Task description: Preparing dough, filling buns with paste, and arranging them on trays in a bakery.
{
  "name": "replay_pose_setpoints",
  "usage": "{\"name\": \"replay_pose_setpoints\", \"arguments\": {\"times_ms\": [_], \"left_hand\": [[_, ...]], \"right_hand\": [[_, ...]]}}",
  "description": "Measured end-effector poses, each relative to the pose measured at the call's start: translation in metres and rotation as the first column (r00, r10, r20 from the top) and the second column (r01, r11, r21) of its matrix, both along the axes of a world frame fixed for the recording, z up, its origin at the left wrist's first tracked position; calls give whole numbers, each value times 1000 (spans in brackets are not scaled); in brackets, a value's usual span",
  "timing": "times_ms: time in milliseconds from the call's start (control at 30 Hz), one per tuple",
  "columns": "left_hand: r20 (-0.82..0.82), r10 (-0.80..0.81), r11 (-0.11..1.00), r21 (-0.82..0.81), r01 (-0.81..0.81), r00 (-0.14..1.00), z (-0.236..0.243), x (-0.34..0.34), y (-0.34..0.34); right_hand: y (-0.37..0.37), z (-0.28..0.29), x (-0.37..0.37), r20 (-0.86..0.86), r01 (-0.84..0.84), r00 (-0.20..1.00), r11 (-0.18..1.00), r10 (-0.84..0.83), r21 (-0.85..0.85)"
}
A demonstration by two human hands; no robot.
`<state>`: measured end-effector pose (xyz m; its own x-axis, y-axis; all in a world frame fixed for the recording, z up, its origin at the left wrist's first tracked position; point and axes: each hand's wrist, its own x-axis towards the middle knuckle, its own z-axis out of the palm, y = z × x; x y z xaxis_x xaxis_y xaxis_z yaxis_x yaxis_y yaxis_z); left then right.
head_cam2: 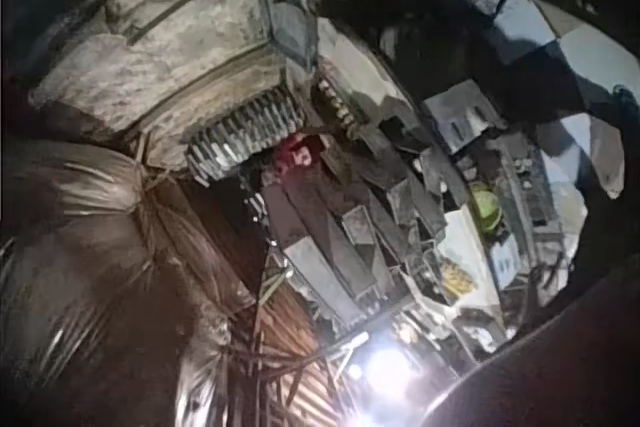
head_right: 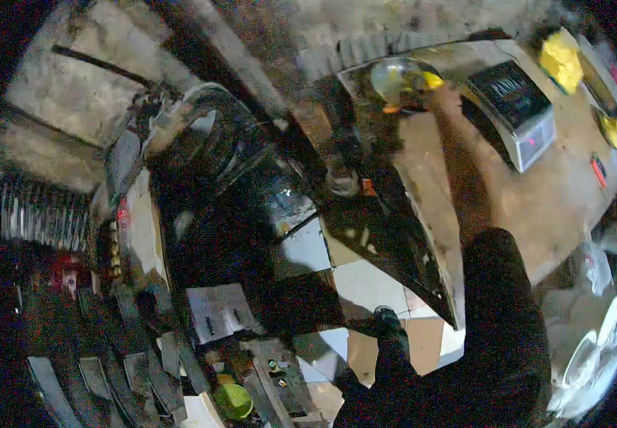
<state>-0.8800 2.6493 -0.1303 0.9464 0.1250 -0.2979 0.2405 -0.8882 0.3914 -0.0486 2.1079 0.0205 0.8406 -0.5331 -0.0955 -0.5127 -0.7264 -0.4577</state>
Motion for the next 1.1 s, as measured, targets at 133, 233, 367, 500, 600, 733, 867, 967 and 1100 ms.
{"name": "replay_pose_setpoints", "arguments": {"times_ms": [133, 233, 367, 500, 600, 733, 867, 967, 1100], "left_hand": [[-21, 110, 988, -110, -111, 994, -27, 58, -20], [-36, 162, 963, -213, -166, 986, -39, 77, -17], [-90, 383, 882, -261, -393, 919, -27, 43, -35], [-82, 582, 668, -518, -534, 809, -69, 12, -88], [-145, 728, 558, -443, -702, 670, -4, -57, -91], [-179, 831, 367, -537, -759, 528, -7, -138, -106], [-235, 888, 158, -650, -743, 395, -34, -240, -133], [-304, 921, -38, -693, -720, 245, -37, -344, -180], [-417, 907, -281, -712, -643, 65, -40, -490, -259]], "right_hand": [[-80, -62, 48, 88, -323, 925, 886, 370, -334], [-135, -78, 78, 68, -363, 905, 846, 420, -391], [-100, -128, 83, 722, -650, 642, 683, 258, 334], [-196, -4, 114, 87, -131, 929, 539, 360, -832], [-107, -41, -8, 531, -223, 744, 900, 405, -375], [20, 83, -239, 840, -510, 468, 860, 276, 2], [141, 191, -462, 689, -762, 608, 534, 395, 366], [234, 170, -572, 800, -841, 541, 174, 260, 513], [364, 168, -712, 894, -848, 240, -368, 377, 382]]}}
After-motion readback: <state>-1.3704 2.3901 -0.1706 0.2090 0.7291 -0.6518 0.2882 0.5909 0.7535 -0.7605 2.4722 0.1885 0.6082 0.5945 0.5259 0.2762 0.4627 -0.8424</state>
